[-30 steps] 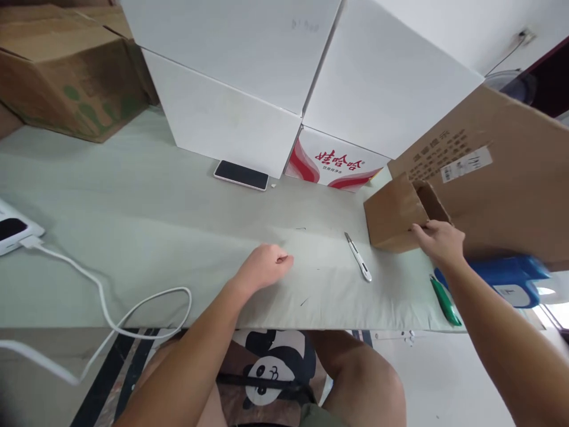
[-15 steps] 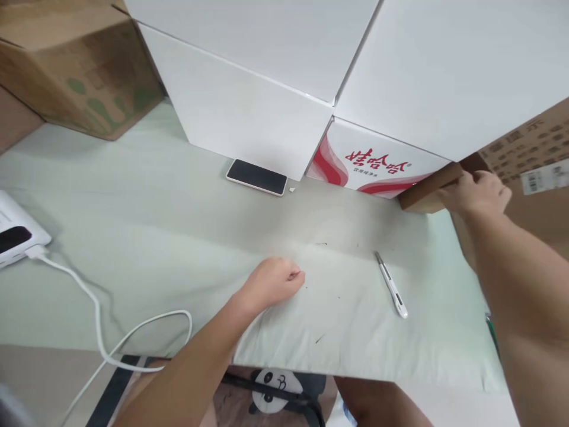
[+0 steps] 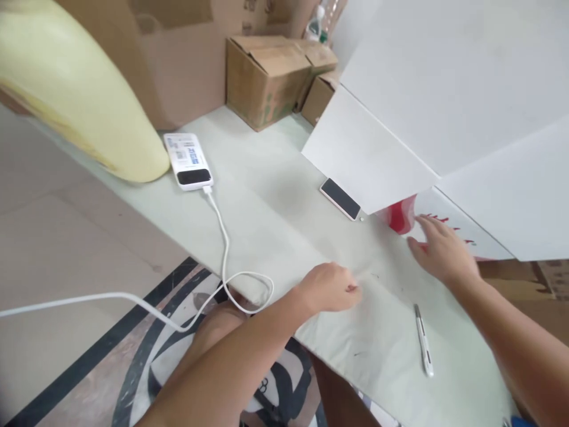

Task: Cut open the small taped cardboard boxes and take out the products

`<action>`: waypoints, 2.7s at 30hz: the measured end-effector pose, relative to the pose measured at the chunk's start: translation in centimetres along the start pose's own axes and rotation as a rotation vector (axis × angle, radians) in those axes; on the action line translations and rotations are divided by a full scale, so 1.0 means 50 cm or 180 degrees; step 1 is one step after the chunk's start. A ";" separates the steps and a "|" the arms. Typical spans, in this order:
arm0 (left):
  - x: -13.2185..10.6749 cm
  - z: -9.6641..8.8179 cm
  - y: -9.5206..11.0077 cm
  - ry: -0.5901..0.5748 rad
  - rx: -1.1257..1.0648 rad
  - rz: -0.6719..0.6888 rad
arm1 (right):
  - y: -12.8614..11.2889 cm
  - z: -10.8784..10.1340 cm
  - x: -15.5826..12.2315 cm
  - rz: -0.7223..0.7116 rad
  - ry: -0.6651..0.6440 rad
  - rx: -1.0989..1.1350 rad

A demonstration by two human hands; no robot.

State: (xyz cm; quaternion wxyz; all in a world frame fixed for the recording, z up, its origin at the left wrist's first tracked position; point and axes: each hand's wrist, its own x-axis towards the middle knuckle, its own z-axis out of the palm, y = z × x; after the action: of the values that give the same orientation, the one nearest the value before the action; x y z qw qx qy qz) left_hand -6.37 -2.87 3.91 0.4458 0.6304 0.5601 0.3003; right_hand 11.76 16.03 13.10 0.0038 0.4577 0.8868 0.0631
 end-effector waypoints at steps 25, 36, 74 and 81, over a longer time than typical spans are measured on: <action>-0.030 -0.144 -0.092 -0.0158 -0.0685 -0.0100 | -0.816 -0.066 0.612 -0.0459 0.0963 0.0839; -0.054 -0.150 -0.089 0.2041 -0.1471 0.0126 | -0.650 -0.053 0.383 -0.0736 0.0857 0.0376; 0.072 0.064 0.078 0.0535 -0.2063 0.0487 | 0.025 0.209 -0.513 0.1184 0.2423 0.5661; 0.025 0.067 0.069 0.0757 -0.1978 0.0537 | 0.017 0.193 -0.508 0.1194 0.2453 0.5695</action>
State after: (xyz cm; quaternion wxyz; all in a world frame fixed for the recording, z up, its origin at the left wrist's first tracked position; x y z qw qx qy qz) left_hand -1.69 -2.31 5.45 0.5218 0.4691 0.4358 0.5637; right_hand 27.86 -3.08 2.34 -0.6419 0.3731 0.4616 -0.4855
